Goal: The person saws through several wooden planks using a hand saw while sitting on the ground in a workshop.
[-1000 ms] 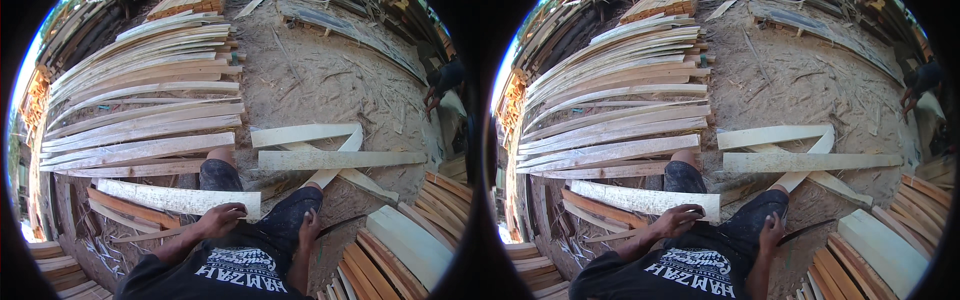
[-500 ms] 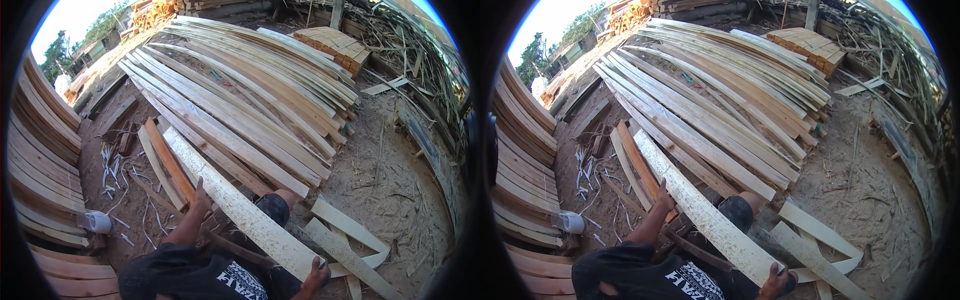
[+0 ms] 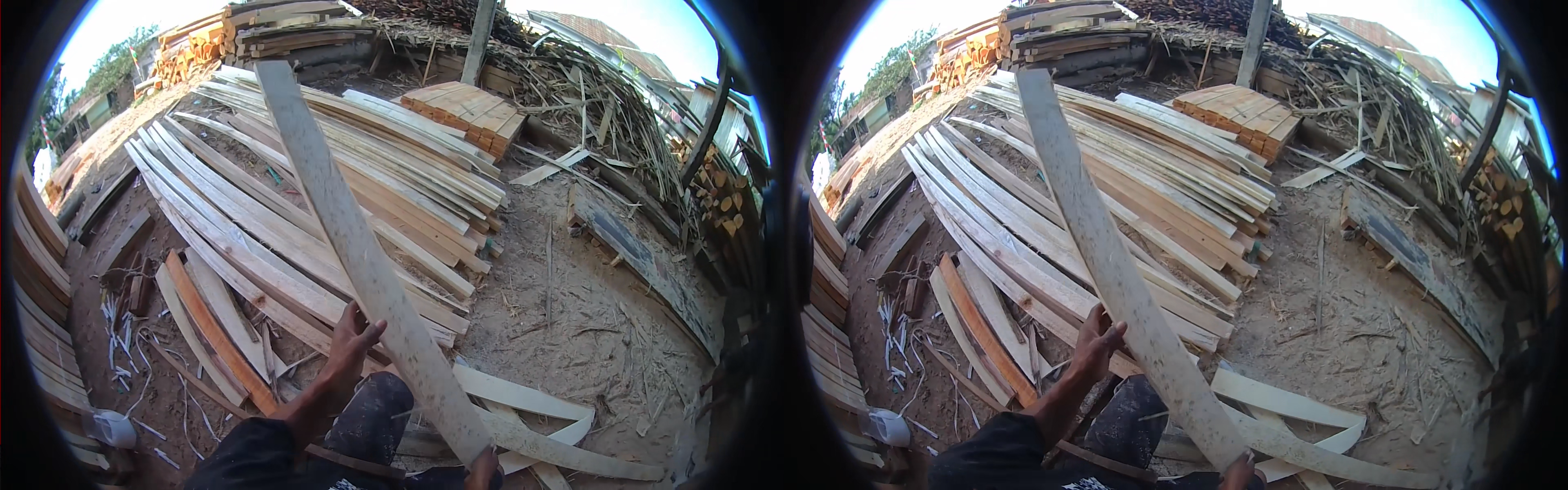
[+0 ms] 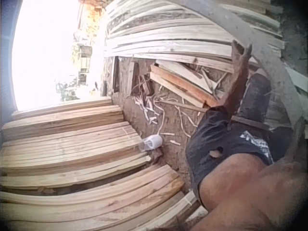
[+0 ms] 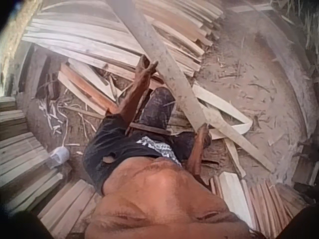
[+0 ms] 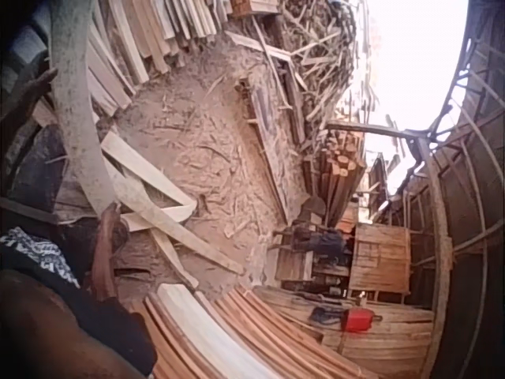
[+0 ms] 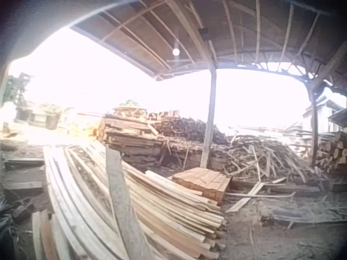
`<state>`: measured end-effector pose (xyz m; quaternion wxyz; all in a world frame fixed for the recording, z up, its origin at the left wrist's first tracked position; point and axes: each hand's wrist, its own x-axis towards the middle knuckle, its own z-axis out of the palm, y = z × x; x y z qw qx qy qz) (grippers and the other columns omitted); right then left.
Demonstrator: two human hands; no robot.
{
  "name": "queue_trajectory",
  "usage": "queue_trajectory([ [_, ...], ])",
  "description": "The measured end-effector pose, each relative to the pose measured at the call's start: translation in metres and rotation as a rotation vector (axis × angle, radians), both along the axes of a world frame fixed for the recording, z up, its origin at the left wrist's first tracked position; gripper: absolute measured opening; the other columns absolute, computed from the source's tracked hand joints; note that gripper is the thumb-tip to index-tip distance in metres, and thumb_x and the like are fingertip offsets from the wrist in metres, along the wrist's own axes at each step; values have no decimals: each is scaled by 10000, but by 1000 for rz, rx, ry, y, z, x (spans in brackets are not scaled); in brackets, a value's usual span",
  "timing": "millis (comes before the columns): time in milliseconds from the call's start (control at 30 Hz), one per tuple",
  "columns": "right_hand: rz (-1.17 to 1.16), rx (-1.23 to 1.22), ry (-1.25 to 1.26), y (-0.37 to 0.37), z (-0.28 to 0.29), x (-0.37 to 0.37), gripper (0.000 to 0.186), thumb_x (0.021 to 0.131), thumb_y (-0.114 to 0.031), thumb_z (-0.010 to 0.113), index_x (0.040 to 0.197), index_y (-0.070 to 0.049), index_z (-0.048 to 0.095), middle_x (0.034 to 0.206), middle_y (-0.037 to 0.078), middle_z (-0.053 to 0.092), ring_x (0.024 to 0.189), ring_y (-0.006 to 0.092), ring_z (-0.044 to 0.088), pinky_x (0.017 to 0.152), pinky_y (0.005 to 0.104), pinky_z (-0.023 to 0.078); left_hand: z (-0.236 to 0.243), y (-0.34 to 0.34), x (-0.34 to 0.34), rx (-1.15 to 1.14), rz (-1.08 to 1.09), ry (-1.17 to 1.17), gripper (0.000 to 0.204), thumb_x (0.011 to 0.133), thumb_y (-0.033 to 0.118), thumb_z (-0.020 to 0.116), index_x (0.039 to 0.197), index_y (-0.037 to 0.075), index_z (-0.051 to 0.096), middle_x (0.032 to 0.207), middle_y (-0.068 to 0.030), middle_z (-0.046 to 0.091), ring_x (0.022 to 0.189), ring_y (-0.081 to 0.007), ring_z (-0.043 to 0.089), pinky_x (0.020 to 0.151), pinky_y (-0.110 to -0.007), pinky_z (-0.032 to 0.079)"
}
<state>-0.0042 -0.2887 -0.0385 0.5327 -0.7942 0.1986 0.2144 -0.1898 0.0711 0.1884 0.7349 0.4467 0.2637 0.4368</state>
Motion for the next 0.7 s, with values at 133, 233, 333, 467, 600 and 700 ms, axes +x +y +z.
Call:
queue_trajectory([
  [133,239,1118,-138,251,233,70,655,957,-488,495,1364,2,343,1320,254,449,1113,324,568,821,426,541,50,47,91,274,-369,70,665,921,310,624,1418,-39,354,1401,-173,469,1216,-247,513,1032,-364,397],
  [233,309,1163,-359,307,326,102,737,961,-472,500,1448,18,244,1430,271,348,1177,333,540,919,399,497,53,3,119,364,-594,91,597,919,347,630,1356,-27,466,1343,-167,533,1245,-221,499,1037,-348,391],
  [333,362,1096,-573,293,337,98,578,977,-417,493,1343,24,414,1305,206,492,1031,274,612,811,352,527,-11,-25,118,295,-698,175,499,922,355,623,1260,-8,567,1183,-118,638,1080,-184,603,948,-329,457],
  [467,325,751,-624,191,206,76,368,985,-314,494,1157,3,565,1027,116,605,736,171,638,605,264,530,-91,-50,111,265,-780,601,543,901,462,609,1194,5,622,958,-88,678,850,-155,604,778,-311,489],
  [600,116,368,-181,64,45,8,261,957,-215,544,1089,10,563,841,94,630,618,155,609,496,265,510,-171,-38,118,537,-871,786,563,873,497,613,1150,7,640,994,-153,683,889,-250,643,802,-368,493],
  [700,-65,252,-100,-36,-7,-44,245,945,-200,556,1082,3,568,833,99,616,572,171,593,485,290,510,-188,-48,156,639,-930,977,606,811,495,669,1166,6,628,1084,-197,659,992,-322,634,873,-403,484],
])
